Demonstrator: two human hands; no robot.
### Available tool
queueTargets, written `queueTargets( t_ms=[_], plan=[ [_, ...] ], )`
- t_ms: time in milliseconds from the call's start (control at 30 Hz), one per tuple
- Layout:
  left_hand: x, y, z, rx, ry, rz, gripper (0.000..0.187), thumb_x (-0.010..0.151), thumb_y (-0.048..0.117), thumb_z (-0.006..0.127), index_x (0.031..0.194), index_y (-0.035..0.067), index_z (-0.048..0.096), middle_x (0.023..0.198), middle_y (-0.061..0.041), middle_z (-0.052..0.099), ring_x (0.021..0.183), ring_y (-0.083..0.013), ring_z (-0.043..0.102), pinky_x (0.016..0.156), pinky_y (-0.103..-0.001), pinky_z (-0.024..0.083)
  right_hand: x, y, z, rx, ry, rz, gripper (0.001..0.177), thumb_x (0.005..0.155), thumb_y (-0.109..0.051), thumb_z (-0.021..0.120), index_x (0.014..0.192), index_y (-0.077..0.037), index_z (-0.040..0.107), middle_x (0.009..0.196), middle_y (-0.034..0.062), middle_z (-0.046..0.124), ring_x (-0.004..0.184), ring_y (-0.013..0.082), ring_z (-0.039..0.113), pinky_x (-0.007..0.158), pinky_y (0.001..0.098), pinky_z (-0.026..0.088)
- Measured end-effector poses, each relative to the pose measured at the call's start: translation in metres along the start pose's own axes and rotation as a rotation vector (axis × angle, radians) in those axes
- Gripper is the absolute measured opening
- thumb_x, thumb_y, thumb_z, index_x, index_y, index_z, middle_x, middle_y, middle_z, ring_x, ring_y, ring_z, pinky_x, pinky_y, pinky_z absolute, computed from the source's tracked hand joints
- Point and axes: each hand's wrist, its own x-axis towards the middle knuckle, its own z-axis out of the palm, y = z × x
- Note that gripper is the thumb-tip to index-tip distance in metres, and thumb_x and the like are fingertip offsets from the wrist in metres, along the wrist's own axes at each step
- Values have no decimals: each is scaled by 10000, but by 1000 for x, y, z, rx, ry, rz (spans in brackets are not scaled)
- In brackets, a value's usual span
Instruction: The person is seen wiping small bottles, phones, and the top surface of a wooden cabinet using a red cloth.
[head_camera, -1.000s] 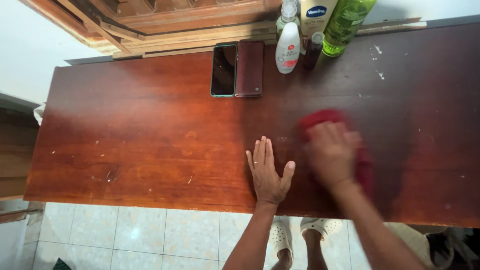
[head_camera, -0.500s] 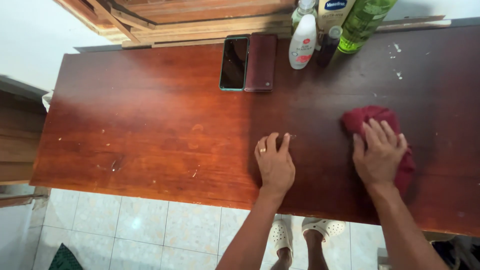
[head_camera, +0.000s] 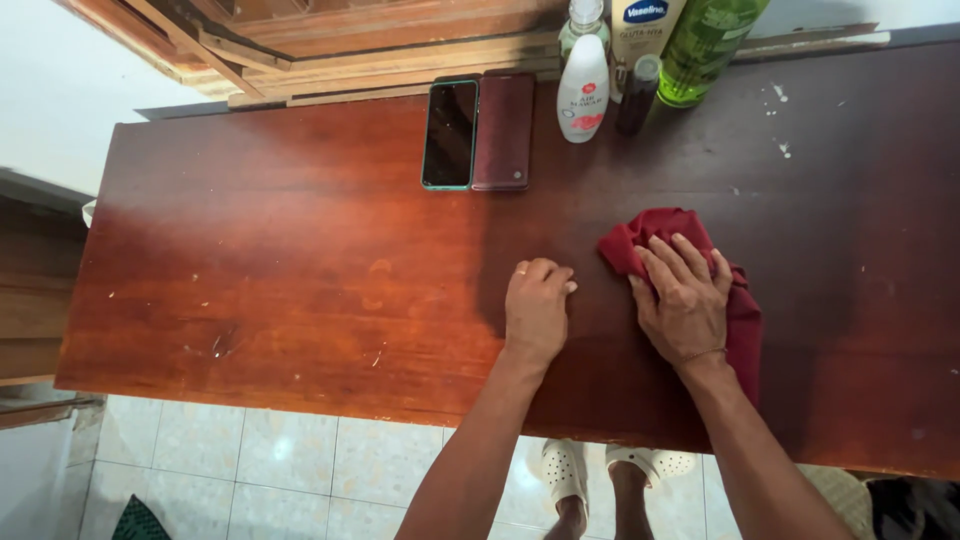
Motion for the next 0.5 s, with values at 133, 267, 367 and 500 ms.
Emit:
queueTargets(
  t_ms=[133,267,367,500],
  plan=[
    [-1,-3,0,49,-32,18,51,842,-7,691,853,31,722,864,-89,636,860,-288,604,748,-398,519,-2,-1,1,6,-3,16,341,968,-259,708,1290,-147,730,1391,47,690,1397,259,562,1239,511,298],
    [0,-4,0,41,-56,40,98,815,-35,668,865,28,725,849,-82,637,860,-281,602,754,-391,506,0,0,0,12,9,14,349,964,-266,713,1292,-147,734,1390,54,686,1384,262,562,1229,513,297],
    [-3,-2,2,49,-52,37,74,830,-22,663,853,32,709,855,-81,634,870,-289,601,771,-404,494,0,-1,0,23,13,11,350,961,-269,714,1289,-150,735,1388,51,686,1380,261,564,1230,515,298],
    [-6,-1,6,53,-13,9,56,850,22,637,851,54,684,914,-103,639,933,-328,601,822,-445,481,5,-3,3,10,24,29,372,957,-273,699,1311,-158,713,1410,58,662,1384,267,546,1216,533,300]
  ],
)
